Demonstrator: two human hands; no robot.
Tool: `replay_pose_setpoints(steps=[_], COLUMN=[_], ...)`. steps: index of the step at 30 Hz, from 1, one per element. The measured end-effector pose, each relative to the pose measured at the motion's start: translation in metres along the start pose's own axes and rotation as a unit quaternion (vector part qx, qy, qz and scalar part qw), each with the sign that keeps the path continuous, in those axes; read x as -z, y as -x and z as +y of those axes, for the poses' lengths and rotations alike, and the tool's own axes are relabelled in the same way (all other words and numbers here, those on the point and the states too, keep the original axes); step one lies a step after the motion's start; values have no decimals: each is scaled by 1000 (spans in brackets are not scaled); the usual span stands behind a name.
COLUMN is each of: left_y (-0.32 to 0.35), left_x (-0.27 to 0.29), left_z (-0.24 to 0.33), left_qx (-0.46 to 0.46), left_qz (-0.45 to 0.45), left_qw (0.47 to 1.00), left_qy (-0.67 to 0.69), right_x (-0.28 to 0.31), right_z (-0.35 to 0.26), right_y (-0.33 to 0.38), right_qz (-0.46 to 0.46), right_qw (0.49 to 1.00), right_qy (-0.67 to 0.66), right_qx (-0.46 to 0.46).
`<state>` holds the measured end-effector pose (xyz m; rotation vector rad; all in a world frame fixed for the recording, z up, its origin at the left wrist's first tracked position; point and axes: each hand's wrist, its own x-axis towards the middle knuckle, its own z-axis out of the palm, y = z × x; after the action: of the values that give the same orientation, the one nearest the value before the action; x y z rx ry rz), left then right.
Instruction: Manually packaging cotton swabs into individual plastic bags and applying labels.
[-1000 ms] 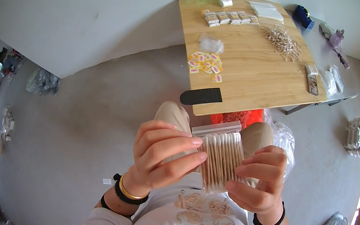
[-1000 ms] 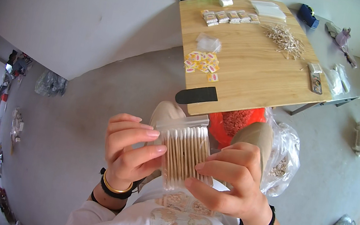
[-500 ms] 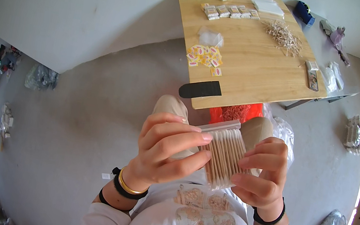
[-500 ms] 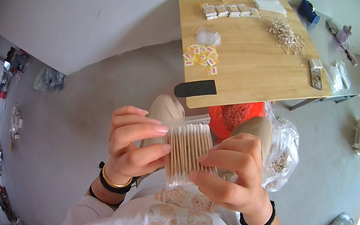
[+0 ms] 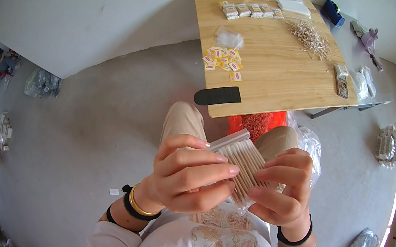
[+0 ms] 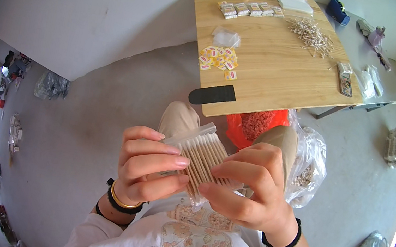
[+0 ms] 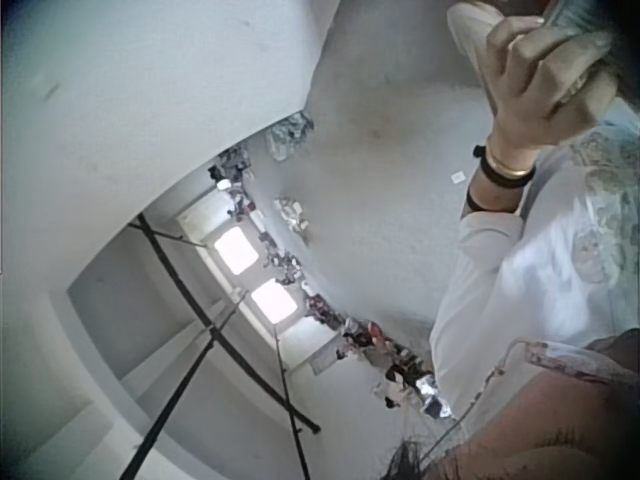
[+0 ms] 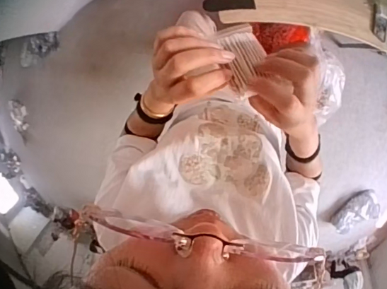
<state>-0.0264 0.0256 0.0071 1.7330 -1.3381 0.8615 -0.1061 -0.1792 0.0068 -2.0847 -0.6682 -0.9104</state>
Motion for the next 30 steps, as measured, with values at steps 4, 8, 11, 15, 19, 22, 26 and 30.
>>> replay_pose_setpoints(steps=[4,8,11,15,19,22,26,30], left_y=[0,2,3,7,8,6,8,8], left_x=[2,2,3,1,0,-1,-3,-4], left_z=[-1,0,1,-1,0,2,1,1], left_qx=[-7,-7,6,24,62,75,79,94], left_qz=[-4,4,-4,-18,-28,-36,-30,-32], left_qw=[1000,1000,1000,999,996,992,988,985], left_qy=[-6,-9,-4,18,61,91,126,141], right_x=[0,1,2,1,-1,-1,0,-1], right_z=[-1,-1,-2,0,-2,-2,-2,-2], right_y=[-2,-3,-6,-5,-4,-4,-4,-7], right_qz=[8,-4,-8,1,15,10,1,1], right_qw=[1000,1000,1000,1000,999,1000,1000,1000], right_qy=[1,14,17,2,-7,-7,-3,-2], right_qx=[0,19,25,30,29,24,24,27])
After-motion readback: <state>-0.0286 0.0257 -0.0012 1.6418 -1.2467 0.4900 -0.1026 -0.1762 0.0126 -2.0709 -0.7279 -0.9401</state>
